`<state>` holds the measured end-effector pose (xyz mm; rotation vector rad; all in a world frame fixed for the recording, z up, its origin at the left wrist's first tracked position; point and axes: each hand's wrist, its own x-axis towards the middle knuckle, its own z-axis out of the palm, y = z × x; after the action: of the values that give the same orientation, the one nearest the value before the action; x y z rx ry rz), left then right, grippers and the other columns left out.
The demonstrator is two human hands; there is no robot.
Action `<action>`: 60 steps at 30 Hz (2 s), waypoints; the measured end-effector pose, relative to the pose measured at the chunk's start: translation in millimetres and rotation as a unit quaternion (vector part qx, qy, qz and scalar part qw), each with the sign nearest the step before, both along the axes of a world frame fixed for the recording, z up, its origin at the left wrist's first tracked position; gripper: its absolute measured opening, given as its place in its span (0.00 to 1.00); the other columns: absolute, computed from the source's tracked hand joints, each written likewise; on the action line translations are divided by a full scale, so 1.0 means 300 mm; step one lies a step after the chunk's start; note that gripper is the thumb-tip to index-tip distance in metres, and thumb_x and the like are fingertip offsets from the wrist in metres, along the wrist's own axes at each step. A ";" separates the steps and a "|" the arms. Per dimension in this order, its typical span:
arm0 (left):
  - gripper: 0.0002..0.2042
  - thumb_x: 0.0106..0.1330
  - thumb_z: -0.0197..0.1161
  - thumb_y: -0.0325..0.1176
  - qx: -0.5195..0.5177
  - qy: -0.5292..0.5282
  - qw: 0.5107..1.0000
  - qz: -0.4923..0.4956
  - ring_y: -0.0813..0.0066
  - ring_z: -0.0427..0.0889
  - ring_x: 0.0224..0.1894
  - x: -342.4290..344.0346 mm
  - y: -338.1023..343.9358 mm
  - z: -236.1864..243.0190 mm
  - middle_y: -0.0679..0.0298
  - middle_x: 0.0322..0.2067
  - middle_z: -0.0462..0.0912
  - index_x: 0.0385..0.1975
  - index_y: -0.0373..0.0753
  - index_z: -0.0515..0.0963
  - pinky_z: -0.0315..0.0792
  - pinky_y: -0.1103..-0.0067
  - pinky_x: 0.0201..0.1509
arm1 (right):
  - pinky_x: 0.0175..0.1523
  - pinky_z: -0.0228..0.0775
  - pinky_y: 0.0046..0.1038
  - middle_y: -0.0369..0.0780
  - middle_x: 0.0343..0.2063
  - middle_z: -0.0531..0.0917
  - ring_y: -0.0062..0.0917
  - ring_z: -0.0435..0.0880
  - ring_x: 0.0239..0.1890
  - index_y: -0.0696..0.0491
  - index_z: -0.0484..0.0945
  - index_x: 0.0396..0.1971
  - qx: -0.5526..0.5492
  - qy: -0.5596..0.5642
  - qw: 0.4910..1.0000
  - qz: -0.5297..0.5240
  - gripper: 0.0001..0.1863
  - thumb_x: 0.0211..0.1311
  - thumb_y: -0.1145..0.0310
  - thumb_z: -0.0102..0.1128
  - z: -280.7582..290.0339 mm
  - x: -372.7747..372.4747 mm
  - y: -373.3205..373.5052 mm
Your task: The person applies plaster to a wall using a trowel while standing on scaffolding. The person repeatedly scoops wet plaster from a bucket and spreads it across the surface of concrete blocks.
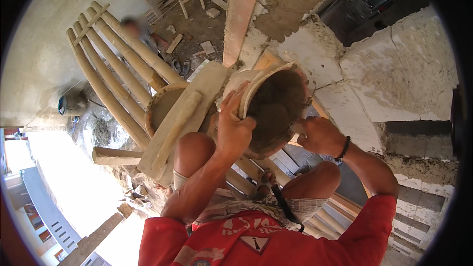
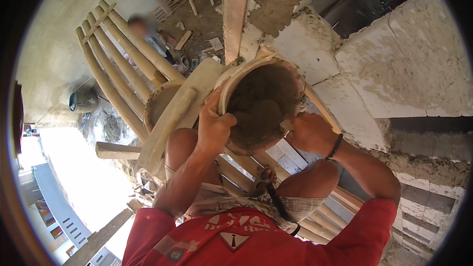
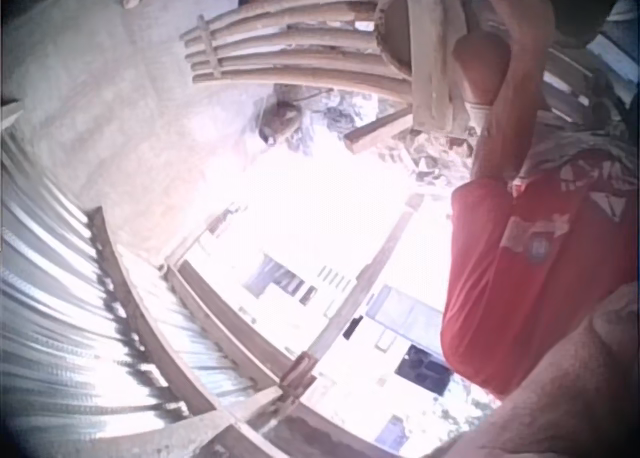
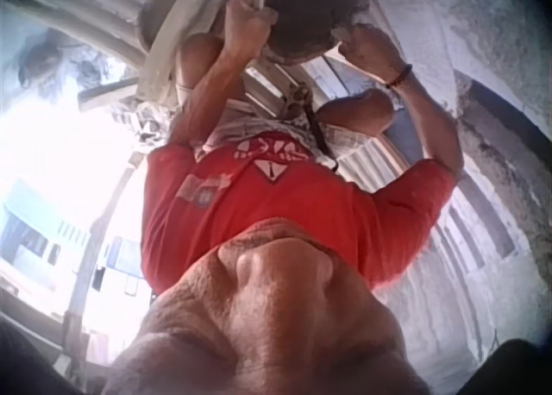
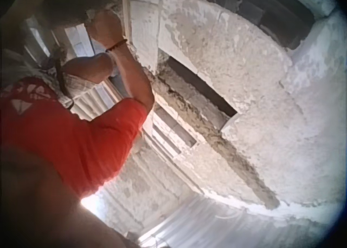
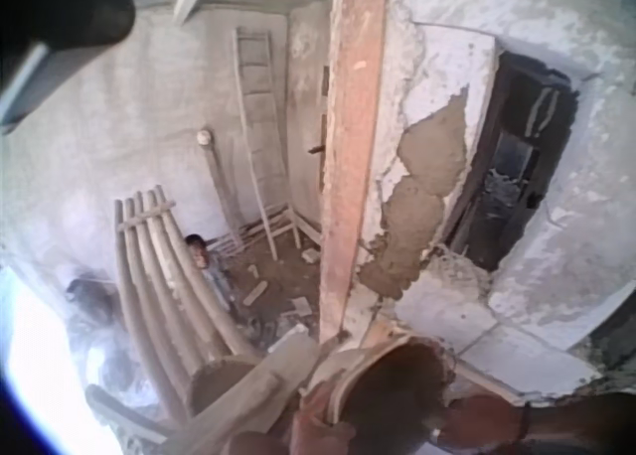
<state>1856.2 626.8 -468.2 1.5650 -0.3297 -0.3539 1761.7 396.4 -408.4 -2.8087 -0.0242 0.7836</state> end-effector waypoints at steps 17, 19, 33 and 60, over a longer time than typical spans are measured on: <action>0.35 0.45 0.52 0.16 -0.179 0.169 0.967 0.058 0.70 0.77 0.54 0.010 0.011 -0.012 0.56 0.53 0.78 0.62 0.28 0.70 0.69 0.80 0.59 | 0.40 0.76 0.43 0.51 0.27 0.83 0.49 0.85 0.34 0.54 0.76 0.50 0.187 -0.149 0.959 -0.149 0.21 0.61 0.60 0.65 -0.141 -0.104 0.020; 0.34 0.45 0.51 0.15 -0.154 0.162 0.972 0.068 0.72 0.79 0.50 0.006 0.003 -0.015 0.58 0.50 0.81 0.61 0.27 0.70 0.72 0.80 0.54 | 0.38 0.76 0.44 0.51 0.26 0.83 0.49 0.84 0.33 0.54 0.76 0.49 0.159 -0.163 0.965 -0.133 0.20 0.61 0.60 0.65 -0.132 -0.094 0.003; 0.34 0.45 0.52 0.17 -0.215 0.231 0.944 0.099 0.76 0.77 0.46 0.063 -0.014 0.082 0.63 0.47 0.80 0.61 0.28 0.71 0.70 0.84 0.50 | 0.35 0.75 0.41 0.50 0.23 0.82 0.47 0.85 0.29 0.56 0.77 0.48 0.134 -0.143 0.968 -0.158 0.22 0.60 0.58 0.66 0.109 -0.013 -0.073; 0.35 0.39 0.52 0.22 -0.134 0.265 0.933 0.205 0.65 0.77 0.54 -0.018 0.098 0.749 0.56 0.51 0.79 0.58 0.29 0.73 0.68 0.75 0.62 | 0.25 0.70 0.17 0.33 0.27 0.78 0.13 0.76 0.23 0.60 0.72 0.60 0.064 -0.287 0.924 -0.246 0.24 0.70 0.62 0.57 1.728 0.211 -0.223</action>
<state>1850.9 656.4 -243.6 1.1744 0.3560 -0.3702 1825.0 329.4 109.9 -2.6300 0.4900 -0.1559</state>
